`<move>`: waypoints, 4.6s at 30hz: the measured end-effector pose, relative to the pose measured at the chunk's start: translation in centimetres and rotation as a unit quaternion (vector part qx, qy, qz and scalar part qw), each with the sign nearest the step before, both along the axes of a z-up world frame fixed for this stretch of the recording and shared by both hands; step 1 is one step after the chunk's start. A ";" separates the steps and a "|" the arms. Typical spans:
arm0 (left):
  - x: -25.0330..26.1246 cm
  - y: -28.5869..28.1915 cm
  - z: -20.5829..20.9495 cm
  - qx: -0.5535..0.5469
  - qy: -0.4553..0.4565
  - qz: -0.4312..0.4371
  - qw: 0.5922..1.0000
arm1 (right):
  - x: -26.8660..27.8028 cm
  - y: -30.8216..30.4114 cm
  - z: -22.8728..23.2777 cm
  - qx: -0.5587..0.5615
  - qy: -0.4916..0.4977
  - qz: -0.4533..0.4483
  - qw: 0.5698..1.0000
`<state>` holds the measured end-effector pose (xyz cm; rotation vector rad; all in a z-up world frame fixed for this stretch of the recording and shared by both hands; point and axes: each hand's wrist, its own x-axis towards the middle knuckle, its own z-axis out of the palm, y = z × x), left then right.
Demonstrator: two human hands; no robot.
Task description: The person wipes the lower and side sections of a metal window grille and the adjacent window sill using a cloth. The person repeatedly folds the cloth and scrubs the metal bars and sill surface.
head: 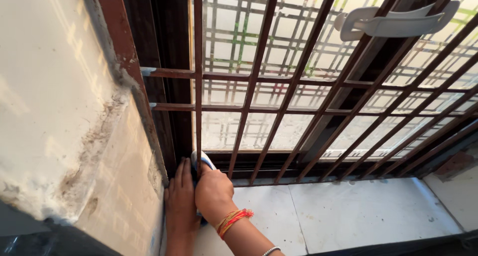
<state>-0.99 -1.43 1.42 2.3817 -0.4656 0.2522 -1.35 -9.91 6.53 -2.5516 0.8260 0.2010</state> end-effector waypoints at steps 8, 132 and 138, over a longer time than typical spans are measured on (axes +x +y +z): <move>0.5 0.9 -1.6 -0.014 -0.034 -0.019 0.999 | -0.5 0.7 0.1 -0.015 0.012 -0.067 0.998; -16.0 -13.6 12.2 -0.335 0.126 0.127 0.925 | -26.3 -26.2 6.6 0.527 -0.526 -0.018 0.667; -13.5 -13.9 7.4 -0.151 -0.108 0.124 0.975 | -23.5 -20.8 6.5 0.111 -0.251 0.004 0.962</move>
